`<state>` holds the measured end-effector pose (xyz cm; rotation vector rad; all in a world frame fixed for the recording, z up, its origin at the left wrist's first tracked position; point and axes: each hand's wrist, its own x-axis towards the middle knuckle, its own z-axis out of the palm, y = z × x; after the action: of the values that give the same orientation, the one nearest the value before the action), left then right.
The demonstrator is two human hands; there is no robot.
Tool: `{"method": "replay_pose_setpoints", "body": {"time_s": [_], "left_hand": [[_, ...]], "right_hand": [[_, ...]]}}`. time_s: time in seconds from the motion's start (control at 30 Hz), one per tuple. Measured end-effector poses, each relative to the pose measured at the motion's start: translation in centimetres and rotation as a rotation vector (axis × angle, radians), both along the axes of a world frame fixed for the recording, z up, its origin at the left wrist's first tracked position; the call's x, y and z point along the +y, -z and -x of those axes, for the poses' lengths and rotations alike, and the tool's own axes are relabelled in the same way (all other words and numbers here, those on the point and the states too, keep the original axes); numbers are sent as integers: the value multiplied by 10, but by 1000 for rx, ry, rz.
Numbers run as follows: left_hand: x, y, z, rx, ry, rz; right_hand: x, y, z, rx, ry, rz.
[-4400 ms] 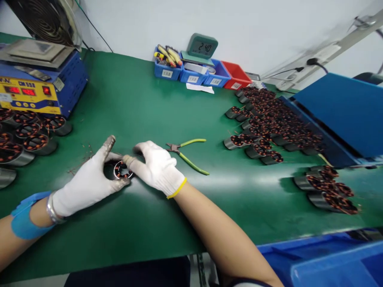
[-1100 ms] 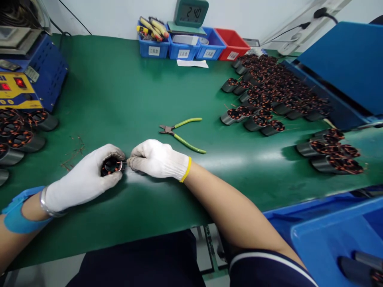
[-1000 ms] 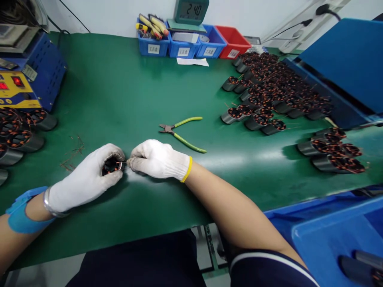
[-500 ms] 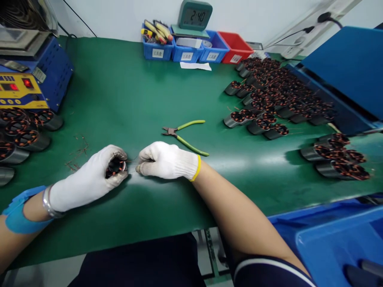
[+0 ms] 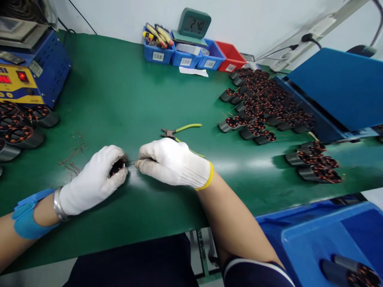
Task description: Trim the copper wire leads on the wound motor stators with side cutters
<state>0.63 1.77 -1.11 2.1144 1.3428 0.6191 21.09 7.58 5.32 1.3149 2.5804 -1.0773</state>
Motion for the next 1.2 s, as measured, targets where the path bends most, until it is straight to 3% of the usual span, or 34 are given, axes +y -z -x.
{"method": "replay_pose_setpoints", "body": {"time_s": [0.17, 0.3, 0.37, 0.47, 0.67, 0.93, 1.2], "left_hand": [[1, 2, -2, 22, -27, 0], [1, 4, -3, 42, -31, -38], [0, 4, -3, 41, -24, -56], [0, 5, -2, 19, -13, -70], [0, 8, 0, 17, 25, -97], [4, -5, 5, 47, 39, 51], [2, 4, 5, -44, 76, 15]], "right_hand": [[13, 25, 5, 139, 211, -4], [26, 42, 5, 502, 422, 497], [27, 45, 8, 575, 412, 717], [20, 45, 15, 495, 302, 860], [2, 44, 24, 416, 286, 896], [-5, 50, 18, 464, 308, 714], [4, 41, 20, 381, 271, 909]]}}
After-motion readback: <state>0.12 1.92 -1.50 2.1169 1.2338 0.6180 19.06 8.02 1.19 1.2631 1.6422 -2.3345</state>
